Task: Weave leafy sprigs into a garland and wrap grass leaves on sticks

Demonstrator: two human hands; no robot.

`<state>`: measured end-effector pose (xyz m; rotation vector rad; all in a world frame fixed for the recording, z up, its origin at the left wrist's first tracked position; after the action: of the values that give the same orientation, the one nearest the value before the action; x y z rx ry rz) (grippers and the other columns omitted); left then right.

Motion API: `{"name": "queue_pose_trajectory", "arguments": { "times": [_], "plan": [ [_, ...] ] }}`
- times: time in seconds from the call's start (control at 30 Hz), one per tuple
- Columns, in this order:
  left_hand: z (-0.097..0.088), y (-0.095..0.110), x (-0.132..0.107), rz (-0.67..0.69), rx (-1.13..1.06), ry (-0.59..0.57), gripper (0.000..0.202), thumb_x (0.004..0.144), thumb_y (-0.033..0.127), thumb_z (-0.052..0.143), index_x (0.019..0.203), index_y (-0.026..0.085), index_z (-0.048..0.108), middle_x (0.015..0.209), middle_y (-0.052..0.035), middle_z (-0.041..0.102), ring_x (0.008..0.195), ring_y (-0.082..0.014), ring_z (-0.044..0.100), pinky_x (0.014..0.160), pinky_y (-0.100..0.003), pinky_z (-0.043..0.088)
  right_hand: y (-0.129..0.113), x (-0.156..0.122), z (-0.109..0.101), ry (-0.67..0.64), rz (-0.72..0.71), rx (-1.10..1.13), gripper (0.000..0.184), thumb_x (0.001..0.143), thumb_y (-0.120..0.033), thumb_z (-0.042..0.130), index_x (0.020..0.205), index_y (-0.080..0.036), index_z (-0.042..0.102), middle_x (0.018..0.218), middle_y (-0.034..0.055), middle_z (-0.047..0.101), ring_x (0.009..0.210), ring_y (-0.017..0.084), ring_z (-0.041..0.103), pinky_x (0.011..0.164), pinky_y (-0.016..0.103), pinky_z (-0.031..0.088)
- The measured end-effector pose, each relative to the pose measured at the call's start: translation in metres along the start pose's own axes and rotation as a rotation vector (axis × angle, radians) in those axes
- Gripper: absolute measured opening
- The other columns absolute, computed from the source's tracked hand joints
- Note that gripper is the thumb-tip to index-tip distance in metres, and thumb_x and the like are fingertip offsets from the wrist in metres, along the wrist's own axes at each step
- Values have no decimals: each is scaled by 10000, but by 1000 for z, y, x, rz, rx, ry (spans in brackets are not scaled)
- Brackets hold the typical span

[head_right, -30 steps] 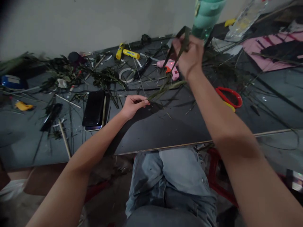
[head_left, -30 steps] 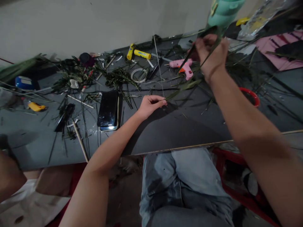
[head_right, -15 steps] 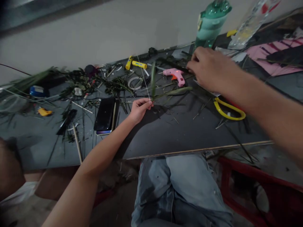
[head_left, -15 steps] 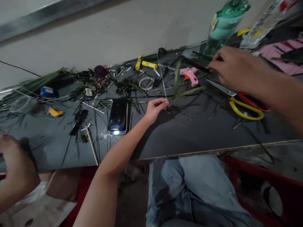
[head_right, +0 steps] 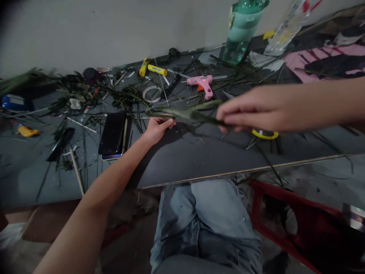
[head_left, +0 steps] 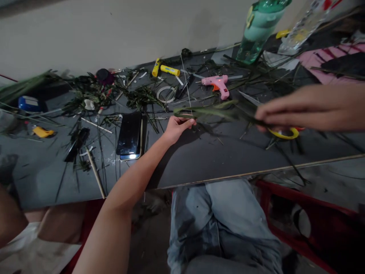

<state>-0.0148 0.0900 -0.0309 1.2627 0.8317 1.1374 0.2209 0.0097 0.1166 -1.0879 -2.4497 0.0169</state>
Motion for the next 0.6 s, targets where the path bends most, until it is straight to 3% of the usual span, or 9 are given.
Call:
{"name": "queue_pose_trajectory", "arguments": {
  "times": [0.03,0.07,0.17,0.3,0.37,0.47,0.53,0.6],
  "plan": [
    [0,1,-1,-3,-5,-4,445,565,586,915,688,186,766,629,-3,705,529,-53,536,550,-207,462,-1,16,13,-273,-136,76,689,966,-798,283,939,-312,770,620,-15,674,447,50,531,476,272,348],
    [0,1,-2,-14,-12,-8,446,545,581,926,690,189,770,625,-3,705,530,-57,545,544,-204,461,4,32,9,-290,-179,77,701,963,-799,284,953,-283,758,636,-9,679,454,50,528,476,258,330],
    [-1,-1,-4,-63,2,-20,468,527,600,925,697,188,780,626,-12,709,537,-73,570,530,-205,461,6,62,-9,-48,-250,-202,662,1022,-692,269,951,-223,731,713,20,711,553,101,604,491,263,230],
    [-4,-7,-4,-72,43,-71,443,597,598,897,715,186,787,653,-26,725,558,-80,590,536,-199,460,-22,62,-5,137,-419,-410,410,1074,-427,387,1014,-236,744,895,1,772,794,143,713,552,277,264],
    [-3,-8,-4,-42,52,-109,409,624,572,895,706,186,787,649,-27,725,566,-77,593,537,-191,449,-18,66,-4,213,-337,-310,394,1070,-435,418,1053,-252,766,883,11,777,785,133,713,575,276,328],
    [0,-7,-6,-16,71,-159,349,683,533,877,744,195,812,646,-27,725,566,-69,584,546,-187,443,3,80,7,303,-100,83,477,1060,-533,407,1117,-232,772,802,40,761,686,116,680,642,262,455],
    [2,-5,-7,-20,69,-171,347,685,538,874,753,202,821,660,-33,736,560,-72,578,556,-199,458,8,89,29,281,25,246,541,1049,-589,378,1144,-222,763,793,51,751,669,126,655,697,275,494],
    [2,-4,-7,-32,62,-148,372,665,563,877,737,202,820,670,-37,741,558,-80,573,573,-222,480,-5,95,55,205,53,221,543,1060,-566,333,1183,-240,750,832,56,751,715,152,654,726,304,480]
  ]
}}
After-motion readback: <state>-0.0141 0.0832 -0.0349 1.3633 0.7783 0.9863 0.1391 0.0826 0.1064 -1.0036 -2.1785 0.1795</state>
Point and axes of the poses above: each hand's wrist, its own x-axis towards the middle knuckle, its own z-axis out of the palm, y = z × x, the point moved 7 cm from there along x, towards the middle knuckle
